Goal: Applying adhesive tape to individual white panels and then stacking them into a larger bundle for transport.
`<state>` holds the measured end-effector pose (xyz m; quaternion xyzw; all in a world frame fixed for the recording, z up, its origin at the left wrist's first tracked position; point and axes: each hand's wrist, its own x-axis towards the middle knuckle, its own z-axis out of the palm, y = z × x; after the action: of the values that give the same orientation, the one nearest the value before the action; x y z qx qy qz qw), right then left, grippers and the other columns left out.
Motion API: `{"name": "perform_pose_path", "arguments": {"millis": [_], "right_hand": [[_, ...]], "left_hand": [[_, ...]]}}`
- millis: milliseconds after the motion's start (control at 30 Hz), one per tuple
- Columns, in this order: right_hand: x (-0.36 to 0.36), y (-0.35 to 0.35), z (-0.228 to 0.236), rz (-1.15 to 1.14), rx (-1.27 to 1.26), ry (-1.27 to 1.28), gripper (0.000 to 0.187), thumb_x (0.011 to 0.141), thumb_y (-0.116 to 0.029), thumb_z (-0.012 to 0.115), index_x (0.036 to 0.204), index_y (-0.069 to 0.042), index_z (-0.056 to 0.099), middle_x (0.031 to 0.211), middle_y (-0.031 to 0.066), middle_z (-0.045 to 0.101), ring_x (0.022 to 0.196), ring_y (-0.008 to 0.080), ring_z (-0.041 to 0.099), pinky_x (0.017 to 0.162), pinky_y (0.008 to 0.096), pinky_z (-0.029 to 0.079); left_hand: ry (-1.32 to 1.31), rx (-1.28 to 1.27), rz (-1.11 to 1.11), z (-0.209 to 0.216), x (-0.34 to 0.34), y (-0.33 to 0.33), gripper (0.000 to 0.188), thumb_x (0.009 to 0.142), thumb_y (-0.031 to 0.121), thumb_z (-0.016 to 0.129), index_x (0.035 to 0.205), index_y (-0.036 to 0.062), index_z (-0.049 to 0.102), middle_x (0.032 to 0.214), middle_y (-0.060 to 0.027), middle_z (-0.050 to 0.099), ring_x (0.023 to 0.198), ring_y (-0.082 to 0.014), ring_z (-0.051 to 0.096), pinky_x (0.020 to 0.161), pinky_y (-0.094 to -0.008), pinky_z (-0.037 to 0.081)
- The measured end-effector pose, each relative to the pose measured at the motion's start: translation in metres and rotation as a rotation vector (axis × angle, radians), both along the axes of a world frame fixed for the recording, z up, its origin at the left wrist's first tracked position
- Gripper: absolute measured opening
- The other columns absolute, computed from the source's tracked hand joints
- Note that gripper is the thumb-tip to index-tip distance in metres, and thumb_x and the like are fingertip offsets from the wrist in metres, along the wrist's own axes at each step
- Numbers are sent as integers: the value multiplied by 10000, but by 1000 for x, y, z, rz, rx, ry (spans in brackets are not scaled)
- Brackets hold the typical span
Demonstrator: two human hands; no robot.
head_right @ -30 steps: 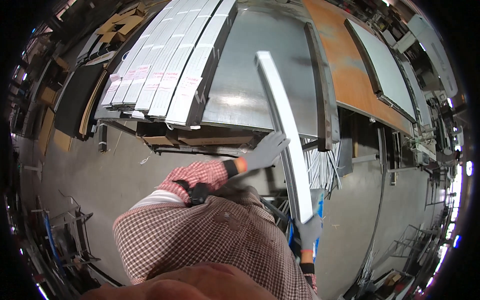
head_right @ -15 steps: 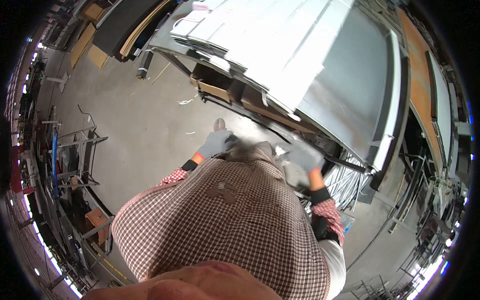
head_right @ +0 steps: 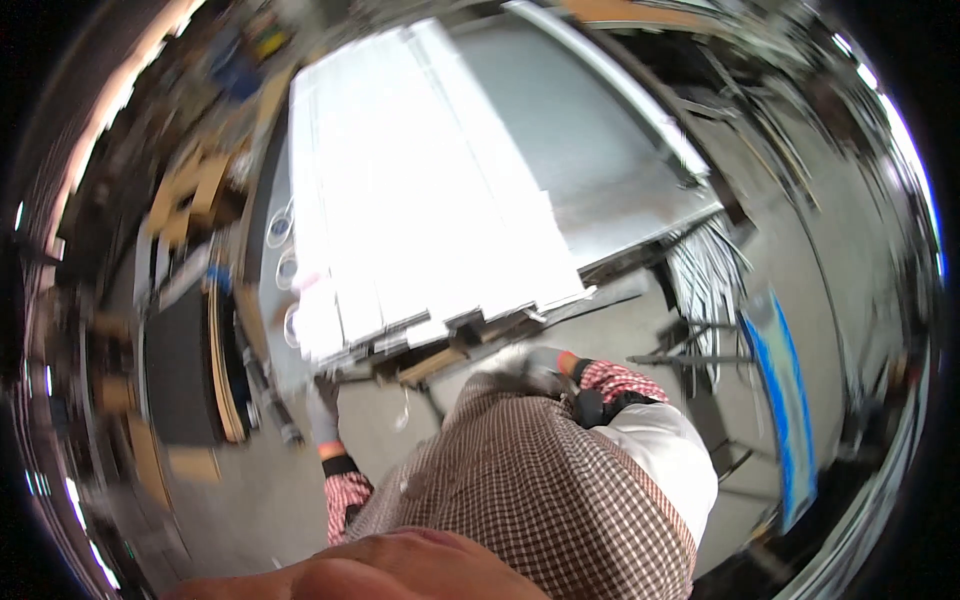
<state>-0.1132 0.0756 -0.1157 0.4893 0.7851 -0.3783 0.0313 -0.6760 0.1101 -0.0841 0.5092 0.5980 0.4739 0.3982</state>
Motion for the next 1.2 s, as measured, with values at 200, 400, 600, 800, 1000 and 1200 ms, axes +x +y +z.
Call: {"name": "perform_pose_path", "arguments": {"millis": [200,400,600,800,1000,1200], "right_hand": [[198,-62,-82,-411,82,237,118,769,-136,579,859,-81,632,863,106,640,806,322,601,691,386,467],[167,37,142,-797,539,443,198,867,-161,531,1009,-34,585,934,128,638,900,274,610,767,348,487],[139,154,94,-549,516,536,342,934,-202,511,1223,-20,507,1057,68,593,931,194,573,850,326,483],[200,66,55,-397,230,644,397,924,-173,519,1279,-14,439,1138,88,560,1006,201,542,889,320,458],[173,75,67,-338,-7,620,469,914,-144,528,1335,-8,372,1219,108,526,1081,208,512,929,314,433],[156,-84,58,-396,-66,608,551,903,-116,536,1391,-3,305,1300,129,493,1156,215,481,968,308,408]], "left_hand": [[450,89,-482,72,43,128,546,961,364,438,1395,53,321,1330,-82,469,1170,-215,475,948,-383,424],[718,229,-715,128,76,156,505,952,289,478,1371,35,357,1282,-82,509,1126,-198,515,936,-353,444],[387,23,-878,128,85,153,493,944,267,491,1362,34,371,1276,-75,510,1125,-183,512,950,-342,433],[39,-295,-585,93,101,90,482,936,245,504,1353,33,385,1269,-67,511,1125,-168,510,965,-331,423],[-395,-461,-356,91,138,46,472,928,223,516,1344,32,399,1263,-60,512,1125,-153,507,979,-320,413],[-95,-425,-387,98,127,-86,377,929,219,501,1242,9,521,1169,-55,583,1045,-151,557,910,-293,467]]}}
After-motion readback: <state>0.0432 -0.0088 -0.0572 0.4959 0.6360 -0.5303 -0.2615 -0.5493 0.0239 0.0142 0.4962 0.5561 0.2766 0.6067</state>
